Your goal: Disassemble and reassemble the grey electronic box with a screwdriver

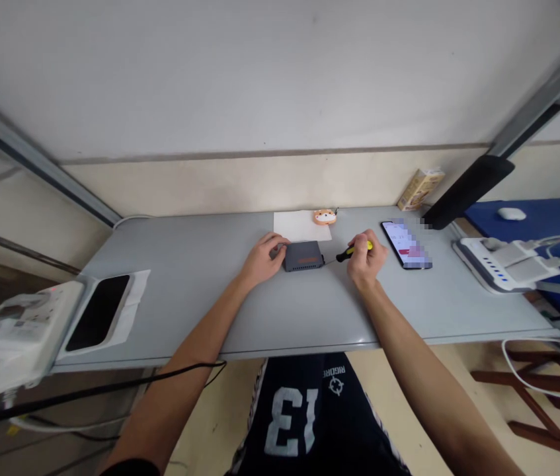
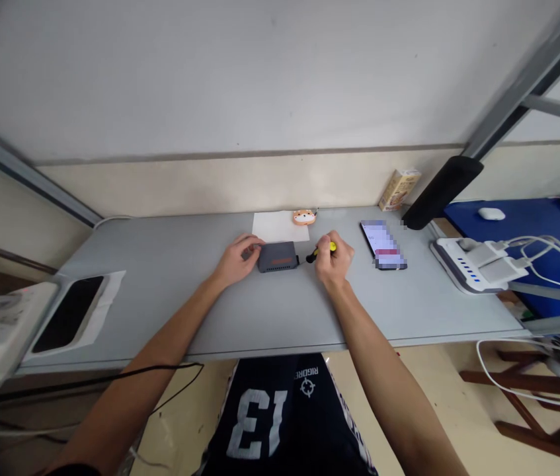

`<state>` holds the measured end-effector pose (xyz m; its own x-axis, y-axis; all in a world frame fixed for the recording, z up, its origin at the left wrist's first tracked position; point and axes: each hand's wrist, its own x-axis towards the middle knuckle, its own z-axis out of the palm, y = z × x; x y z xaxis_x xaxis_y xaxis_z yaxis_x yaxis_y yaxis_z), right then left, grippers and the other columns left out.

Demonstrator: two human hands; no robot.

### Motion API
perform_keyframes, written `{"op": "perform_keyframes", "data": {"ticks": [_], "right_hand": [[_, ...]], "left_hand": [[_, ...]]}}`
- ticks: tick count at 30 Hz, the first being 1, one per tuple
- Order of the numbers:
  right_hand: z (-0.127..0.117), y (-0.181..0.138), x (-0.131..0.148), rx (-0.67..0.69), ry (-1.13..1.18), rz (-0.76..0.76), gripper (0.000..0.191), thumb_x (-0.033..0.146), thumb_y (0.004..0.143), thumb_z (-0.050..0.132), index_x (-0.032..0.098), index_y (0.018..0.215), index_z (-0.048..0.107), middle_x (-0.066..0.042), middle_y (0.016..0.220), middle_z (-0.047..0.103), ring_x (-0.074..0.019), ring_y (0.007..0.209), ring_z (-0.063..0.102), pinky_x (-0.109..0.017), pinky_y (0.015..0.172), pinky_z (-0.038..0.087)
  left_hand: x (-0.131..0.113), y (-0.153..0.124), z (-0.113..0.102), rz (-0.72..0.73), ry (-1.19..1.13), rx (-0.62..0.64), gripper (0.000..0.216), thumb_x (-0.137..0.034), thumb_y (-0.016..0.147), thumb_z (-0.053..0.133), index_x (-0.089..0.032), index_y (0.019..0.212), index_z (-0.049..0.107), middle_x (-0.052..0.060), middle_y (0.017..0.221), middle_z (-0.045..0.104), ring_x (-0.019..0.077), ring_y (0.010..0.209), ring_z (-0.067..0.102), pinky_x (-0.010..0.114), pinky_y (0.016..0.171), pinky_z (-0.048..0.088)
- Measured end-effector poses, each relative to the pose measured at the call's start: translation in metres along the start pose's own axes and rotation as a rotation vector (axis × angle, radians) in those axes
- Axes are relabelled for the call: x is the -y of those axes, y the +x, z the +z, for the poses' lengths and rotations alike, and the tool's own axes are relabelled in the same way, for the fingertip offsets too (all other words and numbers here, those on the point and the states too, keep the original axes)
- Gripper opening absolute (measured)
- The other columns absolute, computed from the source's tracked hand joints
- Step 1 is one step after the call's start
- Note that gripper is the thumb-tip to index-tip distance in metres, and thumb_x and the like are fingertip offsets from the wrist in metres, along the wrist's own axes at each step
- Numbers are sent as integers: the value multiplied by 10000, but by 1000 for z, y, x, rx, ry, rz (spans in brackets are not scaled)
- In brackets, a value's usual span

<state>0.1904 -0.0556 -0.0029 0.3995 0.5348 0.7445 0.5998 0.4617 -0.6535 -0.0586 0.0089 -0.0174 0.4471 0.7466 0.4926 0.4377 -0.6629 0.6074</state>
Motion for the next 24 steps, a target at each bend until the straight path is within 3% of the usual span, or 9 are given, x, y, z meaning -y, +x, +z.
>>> {"op": "perform_keyframes", "data": {"ticks": [9, 12, 16, 24], "right_hand": [[0, -11, 0, -29, 19, -69, 392, 386, 1013, 437, 216, 675, 541, 10, 556, 545, -136, 511, 516, -292, 548, 380], [-2, -11, 0, 12, -23, -58, 408, 422, 1005, 443, 220, 660, 525, 9, 541, 526, -143, 509, 507, -299, 547, 374], [-3, -10, 2, -56, -32, 13, 438, 444, 1018, 404, 222, 661, 525, 4, 548, 532, -141, 505, 496, -295, 539, 373], [0, -13, 2, -32, -15, 21, 408, 408, 1014, 422, 220, 668, 530, 8, 563, 544, -136, 505, 491, -288, 546, 383]], "left_hand": [[-9, -3, -7, -60, 20, 142, 220, -266, 946, 590, -224, 1148, 668, 54, 1102, 645, 177, 882, 606, 351, 863, 516], [-10, -2, -8, -56, 12, 144, 238, -260, 932, 595, -221, 1155, 669, 56, 1091, 648, 185, 900, 601, 357, 877, 511], [-8, -1, -9, -66, 7, 156, 259, -272, 925, 600, -226, 1169, 670, 59, 1092, 656, 189, 906, 604, 361, 878, 516], [-7, -1, -11, -108, 0, 187, 296, -328, 926, 633, -250, 1208, 674, 56, 1173, 679, 204, 941, 608, 382, 909, 517]]}}
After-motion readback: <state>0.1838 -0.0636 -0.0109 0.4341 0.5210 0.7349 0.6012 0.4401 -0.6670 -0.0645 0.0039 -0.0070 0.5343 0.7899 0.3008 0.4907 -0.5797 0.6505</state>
